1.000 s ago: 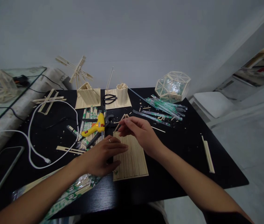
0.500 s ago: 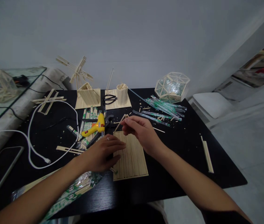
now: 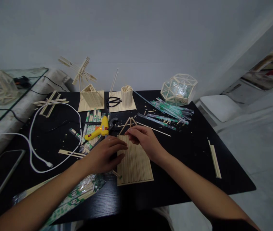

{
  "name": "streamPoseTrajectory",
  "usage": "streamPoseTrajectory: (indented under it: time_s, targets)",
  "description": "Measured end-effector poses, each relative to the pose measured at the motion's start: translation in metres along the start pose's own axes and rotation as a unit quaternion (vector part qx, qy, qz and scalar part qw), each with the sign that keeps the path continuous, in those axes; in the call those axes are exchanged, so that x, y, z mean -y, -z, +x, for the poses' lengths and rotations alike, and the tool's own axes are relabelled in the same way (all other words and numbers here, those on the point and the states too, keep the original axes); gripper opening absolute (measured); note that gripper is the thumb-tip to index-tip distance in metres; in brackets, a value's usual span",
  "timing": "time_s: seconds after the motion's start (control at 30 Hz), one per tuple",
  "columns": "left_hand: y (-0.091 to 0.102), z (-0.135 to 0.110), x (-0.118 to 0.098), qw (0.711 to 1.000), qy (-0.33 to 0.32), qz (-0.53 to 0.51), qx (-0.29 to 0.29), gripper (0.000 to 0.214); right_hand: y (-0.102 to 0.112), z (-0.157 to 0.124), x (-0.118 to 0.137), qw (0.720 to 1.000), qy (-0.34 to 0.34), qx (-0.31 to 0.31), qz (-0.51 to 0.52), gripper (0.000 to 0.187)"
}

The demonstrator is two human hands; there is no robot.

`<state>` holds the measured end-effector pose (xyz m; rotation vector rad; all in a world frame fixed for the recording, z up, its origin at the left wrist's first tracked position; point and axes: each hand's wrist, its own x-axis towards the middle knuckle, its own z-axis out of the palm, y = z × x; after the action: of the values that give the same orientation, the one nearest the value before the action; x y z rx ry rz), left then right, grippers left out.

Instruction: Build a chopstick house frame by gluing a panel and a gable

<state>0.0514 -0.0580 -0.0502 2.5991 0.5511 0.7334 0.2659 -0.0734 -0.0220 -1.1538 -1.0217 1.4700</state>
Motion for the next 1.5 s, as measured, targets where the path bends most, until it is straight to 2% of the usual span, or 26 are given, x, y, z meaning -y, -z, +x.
streamPoseTrajectory:
  time_s: [0.3,0.5,0.8,1.03,1.17,1.27,1.3,1.37,1.43,1.47,1.5]
  targets:
    - [-0.003,-0.002,0.002,0.999,0.019,0.010,-0.044,0.023,0.004,0.000,-0.012,0.999,-0.035,0.002,-0.021,0.025]
    - [-0.005,-0.003,0.005,0.998,0.005,0.015,-0.067,0.027,0.005,0.000,-0.019,0.998,-0.051,-0.006,-0.030,0.026]
    - [-0.005,-0.004,0.005,0.997,0.018,0.017,-0.066,0.042,0.004,-0.003,-0.034,0.994,-0.060,0.018,-0.087,0.034]
    - [-0.005,-0.003,0.005,0.997,0.028,0.023,-0.066,0.031,0.002,-0.007,-0.039,0.987,-0.040,0.057,-0.141,0.037]
    - [-0.007,-0.004,0.008,0.995,0.047,0.033,-0.079,0.028,0.003,-0.011,-0.026,0.987,-0.011,0.066,-0.149,0.030]
    - [-0.007,-0.004,0.010,0.995,0.063,0.030,-0.077,0.027,0.014,-0.013,0.005,0.982,0.048,0.038,-0.179,0.026]
    - [-0.007,-0.004,0.010,0.995,0.067,0.028,-0.075,0.027,0.019,-0.013,0.019,0.978,0.085,0.012,-0.191,0.025]
    - [-0.007,-0.004,0.010,0.995,0.069,0.026,-0.074,0.025,0.031,-0.008,0.045,0.955,0.162,-0.082,-0.235,0.020]
    - [-0.007,-0.003,0.009,0.995,0.068,0.025,-0.074,0.025,0.041,0.000,0.067,0.893,0.258,-0.201,-0.311,0.023]
    - [-0.007,-0.003,0.009,0.995,0.068,0.025,-0.073,0.024,0.043,0.005,0.076,0.852,0.295,-0.231,-0.366,0.026]
    - [-0.007,-0.003,0.009,0.995,0.068,0.025,-0.073,0.024,0.043,0.009,0.082,0.823,0.313,-0.235,-0.412,0.028]
